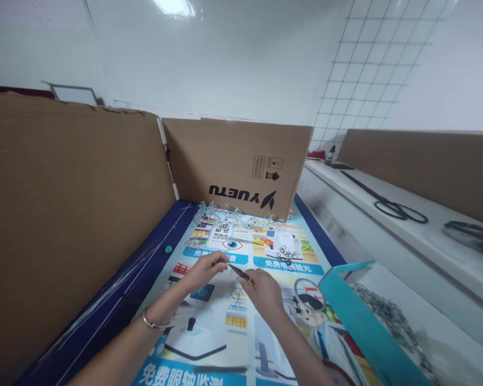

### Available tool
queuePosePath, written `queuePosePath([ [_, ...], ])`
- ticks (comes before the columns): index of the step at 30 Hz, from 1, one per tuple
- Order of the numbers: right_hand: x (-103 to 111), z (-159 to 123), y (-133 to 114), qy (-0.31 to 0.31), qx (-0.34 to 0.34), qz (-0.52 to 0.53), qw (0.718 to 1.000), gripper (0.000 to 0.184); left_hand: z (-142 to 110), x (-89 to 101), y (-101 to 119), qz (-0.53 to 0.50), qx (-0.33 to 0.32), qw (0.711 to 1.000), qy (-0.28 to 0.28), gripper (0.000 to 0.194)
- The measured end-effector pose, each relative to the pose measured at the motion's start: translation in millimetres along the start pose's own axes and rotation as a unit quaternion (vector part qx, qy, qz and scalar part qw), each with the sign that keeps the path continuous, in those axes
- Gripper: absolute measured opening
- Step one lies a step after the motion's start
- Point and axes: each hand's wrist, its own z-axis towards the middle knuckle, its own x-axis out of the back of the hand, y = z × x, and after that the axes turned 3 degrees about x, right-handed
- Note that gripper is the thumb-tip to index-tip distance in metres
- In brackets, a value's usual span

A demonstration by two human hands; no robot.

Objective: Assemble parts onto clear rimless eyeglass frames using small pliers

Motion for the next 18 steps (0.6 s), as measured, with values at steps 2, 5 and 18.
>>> queuePosePath([
  [2, -2, 10, -1, 0.006, -0.001, 0.028, 1.0, 0.035, 3, -1.6, -8, -0.072, 0.031, 0.997, 0.019, 0.018],
  [5, -10, 23, -1, 0.017, 0.018, 0.082, 0.996, 0.035, 8, -4.7, -20, -0.141, 0.064, 0.987, 0.042, 0.027],
  [18, -52, 62, 6, -0.024, 0.048, 0.236, 0.97, 0.037, 15, -16.7, -49, -0.139, 0.106, 0.976, 0.133, 0.027],
])
